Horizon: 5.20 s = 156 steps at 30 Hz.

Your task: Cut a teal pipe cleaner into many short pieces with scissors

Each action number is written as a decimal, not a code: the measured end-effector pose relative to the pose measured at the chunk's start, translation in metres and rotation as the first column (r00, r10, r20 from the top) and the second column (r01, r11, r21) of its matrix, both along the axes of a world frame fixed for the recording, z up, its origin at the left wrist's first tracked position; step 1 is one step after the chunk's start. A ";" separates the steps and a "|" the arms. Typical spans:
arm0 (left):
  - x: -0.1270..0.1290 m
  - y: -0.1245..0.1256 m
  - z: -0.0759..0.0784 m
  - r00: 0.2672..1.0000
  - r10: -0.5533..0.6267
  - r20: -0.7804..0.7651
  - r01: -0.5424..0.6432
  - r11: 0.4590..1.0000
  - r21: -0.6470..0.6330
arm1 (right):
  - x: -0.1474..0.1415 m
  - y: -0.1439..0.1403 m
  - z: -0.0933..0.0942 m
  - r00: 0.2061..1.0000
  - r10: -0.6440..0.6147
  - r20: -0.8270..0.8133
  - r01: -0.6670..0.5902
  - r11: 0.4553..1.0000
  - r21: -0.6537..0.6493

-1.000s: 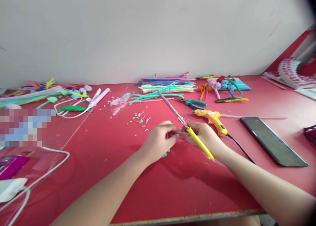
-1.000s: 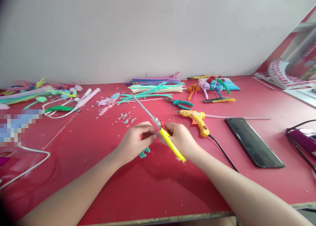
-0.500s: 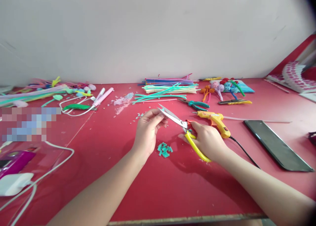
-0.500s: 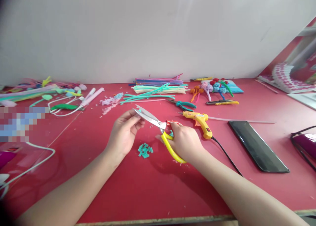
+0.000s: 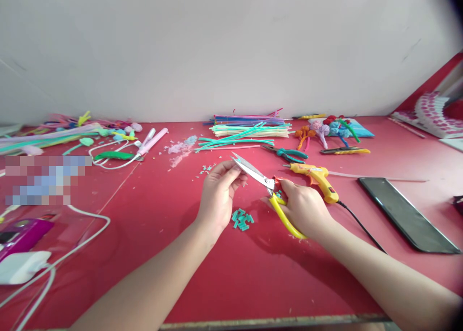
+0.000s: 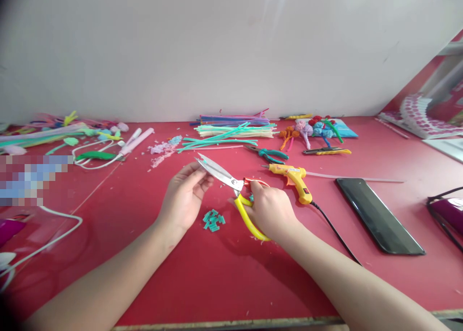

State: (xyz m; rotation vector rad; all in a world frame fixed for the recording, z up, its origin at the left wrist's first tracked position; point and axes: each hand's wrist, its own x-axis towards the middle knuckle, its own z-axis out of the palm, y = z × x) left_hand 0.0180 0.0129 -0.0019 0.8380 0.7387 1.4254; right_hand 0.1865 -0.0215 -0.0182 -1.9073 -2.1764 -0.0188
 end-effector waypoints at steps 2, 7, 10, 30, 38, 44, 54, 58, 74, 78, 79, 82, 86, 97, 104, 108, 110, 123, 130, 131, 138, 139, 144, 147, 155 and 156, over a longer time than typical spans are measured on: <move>0.000 0.000 0.000 1.000 0.007 -0.002 -0.007 1.000 0.002 | 0.000 0.000 0.000 1.000 -0.003 0.006 0.003 1.000 0.004; -0.001 0.000 -0.001 1.000 0.002 -0.013 -0.001 1.000 0.006 | 0.001 -0.001 -0.001 1.000 -0.007 0.016 0.007 1.000 0.004; -0.001 0.000 0.000 1.000 -0.002 -0.015 0.002 1.000 0.007 | 0.002 0.000 -0.001 1.000 -0.005 0.026 0.005 1.000 0.002; -0.001 0.000 -0.002 0.992 0.059 -0.115 -0.060 0.998 -0.008 | 0.004 0.004 0.005 0.997 -0.080 -0.005 0.079 0.995 -0.056; 0.005 -0.004 -0.007 0.957 -0.194 -0.216 0.178 0.980 -0.090 | 0.004 0.005 0.011 0.957 -0.054 -0.283 0.025 0.994 -0.105; 0.010 -0.011 -0.006 0.813 -0.454 -0.364 0.452 0.887 -0.095 | 0.003 0.001 0.014 0.709 0.012 -0.705 -0.146 0.981 -0.131; 0.011 -0.016 0.000 0.720 -0.392 -0.572 0.432 0.899 -0.072 | 0.001 -0.003 0.015 0.738 0.017 -0.674 -0.130 0.985 -0.117; 0.013 -0.019 -0.003 0.718 -0.311 -0.623 0.371 0.928 -0.035 | 0.001 -0.001 0.010 0.794 0.037 -0.606 -0.115 0.989 -0.091; 0.001 -0.002 -0.002 0.995 0.002 -0.098 -0.003 1.000 -0.012 | 0.003 0.001 0.007 0.999 -0.025 -0.042 0.024 0.999 -0.026; 0.001 -0.002 -0.001 0.996 0.024 -0.082 -0.026 0.999 -0.024 | 0.002 0.001 0.005 0.999 -0.025 -0.037 0.024 0.999 -0.033; 0.001 -0.002 -0.001 0.996 0.024 -0.080 -0.026 0.999 -0.025 | 0.002 0.001 0.004 0.999 -0.024 -0.033 0.023 0.999 -0.036; 0.001 -0.002 0.000 0.996 0.018 -0.082 -0.020 0.999 -0.025 | 0.002 0.001 0.002 1.000 -0.018 -0.019 0.018 0.999 -0.032; 0.000 -0.002 -0.001 0.997 0.010 -0.082 -0.011 1.000 -0.016 | 0.003 0.001 0.001 1.000 -0.013 -0.004 0.012 1.000 -0.022; -0.001 0.000 -0.003 0.998 -0.009 -0.060 0.009 1.000 -0.006 | 0.003 0.001 0.003 1.000 -0.005 -0.015 0.005 0.999 -0.034; -0.001 0.000 -0.004 0.998 -0.010 -0.066 0.010 1.000 -0.010 | 0.003 0.002 0.002 1.000 -0.004 -0.015 0.004 0.999 -0.044; -0.001 0.000 -0.003 0.997 -0.008 -0.075 0.008 1.000 -0.005 | 0.003 0.002 0.002 1.000 -0.018 -0.006 0.018 0.999 -0.033; -0.001 0.000 -0.003 0.997 0.000 -0.082 0.001 1.000 0.008 | 0.005 0.003 0.002 1.000 -0.025 -0.015 0.025 0.999 -0.024; 0.008 -0.011 -0.005 0.824 -0.434 -0.365 0.434 0.897 -0.087 | 0.006 0.004 0.015 0.689 -0.085 -0.720 -0.123 0.965 -0.232; 0.010 -0.013 -0.004 0.731 -0.524 -0.437 0.521 0.842 -0.139 | 0.007 0.000 0.025 0.584 -0.092 -0.806 -0.219 0.939 -0.266; 0.010 -0.013 -0.003 0.727 -0.518 -0.451 0.515 0.846 -0.140 | 0.007 0.000 0.024 0.585 -0.092 -0.805 -0.220 0.938 -0.267; 0.010 -0.015 -0.002 0.680 -0.409 -0.608 0.431 0.894 -0.120 | 0.004 0.000 0.019 0.664 -0.098 -0.741 -0.161 0.949 -0.270; 0.010 -0.016 -0.003 0.674 -0.418 -0.609 0.438 0.890 -0.125 | 0.003 0.000 0.019 0.680 -0.092 -0.728 -0.157 0.951 -0.267; 0.011 -0.015 -0.002 0.761 -0.378 -0.528 0.380 0.919 -0.111 | 0.006 0.002 0.015 0.766 -0.020 -0.643 -0.134 0.973 -0.190; 0.008 -0.009 -0.001 0.887 -0.210 -0.411 0.196 0.978 -0.077 | 0.008 0.003 0.013 0.876 -0.001 -0.482 -0.070 0.989 -0.129; 0.000 0.000 -0.002 0.986 0.019 -0.166 -0.027 0.999 -0.045 | 0.003 0.002 0.009 0.993 -0.037 -0.110 0.028 0.996 -0.086; -0.001 0.001 -0.002 0.987 0.024 -0.157 -0.032 0.998 -0.045 | 0.003 0.002 0.009 0.995 -0.030 -0.092 0.023 0.996 -0.081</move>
